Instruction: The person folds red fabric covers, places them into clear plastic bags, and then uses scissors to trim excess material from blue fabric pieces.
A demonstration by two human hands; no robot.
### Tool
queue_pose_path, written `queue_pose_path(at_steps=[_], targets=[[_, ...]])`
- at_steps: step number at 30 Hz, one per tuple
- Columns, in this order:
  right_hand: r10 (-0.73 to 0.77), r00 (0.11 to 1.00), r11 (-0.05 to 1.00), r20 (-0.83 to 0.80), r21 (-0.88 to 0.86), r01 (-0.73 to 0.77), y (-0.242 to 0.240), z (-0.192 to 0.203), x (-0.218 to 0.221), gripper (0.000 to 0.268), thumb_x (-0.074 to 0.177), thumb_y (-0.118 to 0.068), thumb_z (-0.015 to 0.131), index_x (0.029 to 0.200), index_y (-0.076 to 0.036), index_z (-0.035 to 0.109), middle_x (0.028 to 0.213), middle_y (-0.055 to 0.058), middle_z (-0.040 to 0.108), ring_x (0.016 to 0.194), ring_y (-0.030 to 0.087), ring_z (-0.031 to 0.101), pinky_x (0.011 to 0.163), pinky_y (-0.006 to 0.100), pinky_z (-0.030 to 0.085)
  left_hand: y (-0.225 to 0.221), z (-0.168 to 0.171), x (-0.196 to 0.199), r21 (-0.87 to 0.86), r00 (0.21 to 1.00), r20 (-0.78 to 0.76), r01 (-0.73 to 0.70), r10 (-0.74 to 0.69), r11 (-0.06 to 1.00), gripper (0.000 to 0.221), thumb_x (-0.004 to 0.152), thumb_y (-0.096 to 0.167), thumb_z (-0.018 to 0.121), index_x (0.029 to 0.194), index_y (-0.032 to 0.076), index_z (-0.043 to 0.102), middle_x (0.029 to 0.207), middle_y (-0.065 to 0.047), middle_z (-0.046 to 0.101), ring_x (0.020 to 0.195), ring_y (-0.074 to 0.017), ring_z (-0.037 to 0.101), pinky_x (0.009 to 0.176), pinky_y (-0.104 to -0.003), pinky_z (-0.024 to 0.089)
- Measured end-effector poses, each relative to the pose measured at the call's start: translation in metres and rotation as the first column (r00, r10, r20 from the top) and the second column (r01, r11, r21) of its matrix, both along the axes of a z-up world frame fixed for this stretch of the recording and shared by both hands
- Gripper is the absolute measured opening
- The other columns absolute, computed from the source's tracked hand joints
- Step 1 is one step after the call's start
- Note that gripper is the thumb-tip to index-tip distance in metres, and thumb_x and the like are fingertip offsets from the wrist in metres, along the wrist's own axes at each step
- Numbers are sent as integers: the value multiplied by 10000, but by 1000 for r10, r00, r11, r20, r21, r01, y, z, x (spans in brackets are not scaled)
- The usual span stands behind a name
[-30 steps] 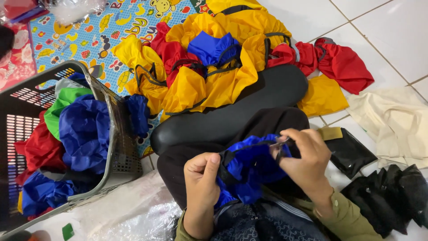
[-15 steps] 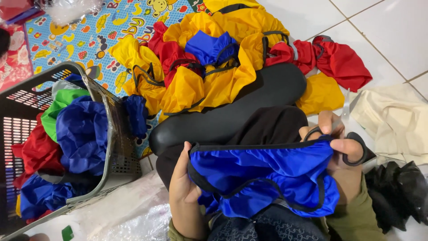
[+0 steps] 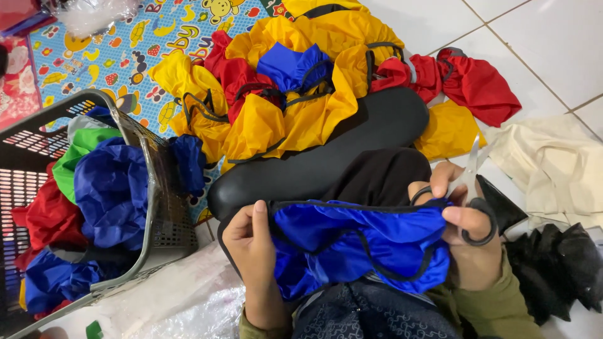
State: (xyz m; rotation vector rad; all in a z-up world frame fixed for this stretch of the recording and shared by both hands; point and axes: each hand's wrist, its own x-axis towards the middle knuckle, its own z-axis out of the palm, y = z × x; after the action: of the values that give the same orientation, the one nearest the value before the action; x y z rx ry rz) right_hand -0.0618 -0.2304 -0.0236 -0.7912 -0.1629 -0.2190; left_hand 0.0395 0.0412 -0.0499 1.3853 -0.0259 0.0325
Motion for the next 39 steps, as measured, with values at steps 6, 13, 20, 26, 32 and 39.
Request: queue_pose_path(at_steps=[6, 13, 20, 26, 32, 39], targets=[[85, 995, 961, 49, -268, -69, 33, 9, 4, 180, 856, -164, 691, 945, -105, 546, 777, 57, 577, 730, 159, 534, 688, 304, 449, -31, 24, -25, 607, 747, 599, -186, -290, 773, 859, 923, 692, 557, 1518, 92, 404, 1576, -175, 465, 1581, -446, 298, 1328, -626, 220], [-494, 844, 480, 207, -745, 463, 45, 1, 21, 155, 871, -120, 734, 908, -18, 622, 826, 111, 690, 719, 178, 672, 649, 250, 522, -51, 17, -33, 338, 886, 339, 198, -315, 920, 145, 851, 166, 825, 935, 94, 731, 874, -24, 750, 800, -140, 716, 863, -319, 570], [-568, 730, 323, 381, -712, 623, 57, -10, 14, 426, 707, -199, 958, 944, -20, 654, 814, 88, 753, 664, 148, 632, 611, 204, 488, -55, -4, -28, 154, 982, 187, -1, -28, 988, 130, 767, 33, 885, 804, 49, 761, 488, -6, 544, 488, -72, 463, 495, -243, 459], [-600, 655, -7, 459, -822, 569, 74, -24, 14, 332, 789, -122, 931, 1002, -52, 685, 952, 61, 746, 854, 195, 646, 817, 307, 548, -51, 23, -38, 18, 949, 138, 284, -283, 959, 195, 909, 51, 703, 797, 98, 551, 1064, -130, 752, 714, -94, 571, 660, -261, 465], [-456, 881, 518, 126, -767, 378, 66, -32, 14, 274, 773, -79, 832, 1000, -37, 684, 874, 110, 723, 813, 171, 722, 765, 256, 591, -41, 5, -30, -45, 948, 10, 318, -318, 947, 274, 892, 101, 718, 750, 159, 491, 648, 74, 472, 588, -24, 395, 539, -213, 319], [-198, 978, 751, -64, -651, 109, 50, -29, 9, 158, 747, -119, 749, 889, -74, 697, 847, 50, 722, 683, 122, 665, 541, 214, 505, -34, 7, -31, -173, 898, 7, 434, -439, 884, 274, 908, 116, 708, 760, 155, 480, 629, 80, 450, 554, -16, 371, 520, -204, 316]])
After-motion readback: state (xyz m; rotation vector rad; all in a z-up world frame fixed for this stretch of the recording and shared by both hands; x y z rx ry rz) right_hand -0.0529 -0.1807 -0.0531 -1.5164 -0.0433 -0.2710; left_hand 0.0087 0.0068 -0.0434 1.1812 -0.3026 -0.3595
